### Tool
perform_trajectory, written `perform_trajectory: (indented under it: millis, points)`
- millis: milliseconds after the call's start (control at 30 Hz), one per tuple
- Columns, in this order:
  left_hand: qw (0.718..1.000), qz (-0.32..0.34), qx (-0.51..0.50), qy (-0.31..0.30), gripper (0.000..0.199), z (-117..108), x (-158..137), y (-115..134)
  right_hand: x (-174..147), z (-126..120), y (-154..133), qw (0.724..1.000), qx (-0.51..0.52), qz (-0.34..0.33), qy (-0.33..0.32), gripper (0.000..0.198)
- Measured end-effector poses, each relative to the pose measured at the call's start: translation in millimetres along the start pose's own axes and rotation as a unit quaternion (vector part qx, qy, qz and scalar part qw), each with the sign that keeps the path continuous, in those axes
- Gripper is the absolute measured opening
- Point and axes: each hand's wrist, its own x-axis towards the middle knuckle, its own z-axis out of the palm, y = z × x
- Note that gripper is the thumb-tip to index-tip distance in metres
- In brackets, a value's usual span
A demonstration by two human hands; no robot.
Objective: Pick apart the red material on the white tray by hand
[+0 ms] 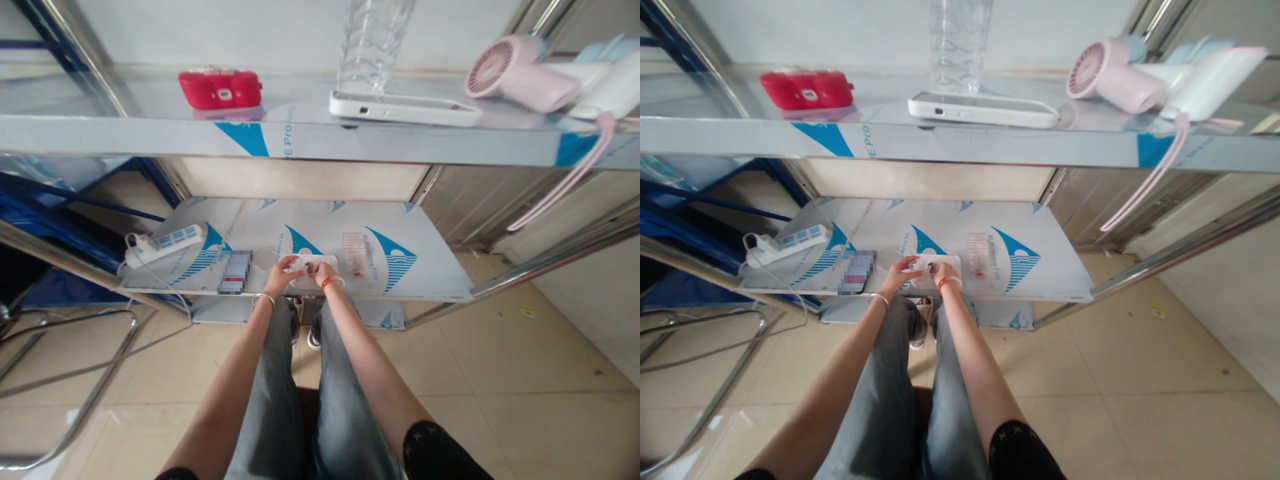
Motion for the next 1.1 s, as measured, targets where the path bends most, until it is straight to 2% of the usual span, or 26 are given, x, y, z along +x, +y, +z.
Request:
perform_trajectory:
  millis: [433, 567, 633, 700, 767, 900, 1100]
  points:
    - [1.000, -0.017, 0.015, 0.009, 0.052, -1.1, 3.5, -0.4, 4.5, 6.3, 3.5, 1.000, -0.011, -0.012, 0.001, 0.027]
    - [1.000, -0.016, 0.011, 0.010, 0.051, 0.1, 3.0, 0.1, 2.0, -1.5, -0.9, 0.998, 0.037, 0.004, 0.048, 0.024]
    - [1.000, -0.010, 0.006, 0.008, 0.050, 1.3, 3.4, -0.5, 0.7, -5.7, -5.1, 0.988, 0.100, -0.020, 0.119, 0.023]
    - [1.000, -0.005, 0.000, 0.008, 0.051, 2.9, 4.6, -1.9, -1.3, -9.3, -10.5, 0.964, 0.168, -0.070, 0.195, 0.024]
    - [1.000, -0.006, -0.002, 0.010, 0.051, 4.7, 6.3, -3.7, -4.2, -12.2, -16.6, 0.939, 0.222, -0.116, 0.234, 0.026]
    - [1.000, -0.008, -0.004, 0.010, 0.049, 7.6, 9.0, -5.1, -11.8, -15.7, -26.3, 0.920, 0.281, -0.153, 0.225, 0.027]
    - [1.000, -0.010, -0.015, 0.007, 0.050, 7.7, 9.0, -7.1, -9.2, -12.0, -21.0, 0.919, 0.301, -0.144, 0.210, 0.037]
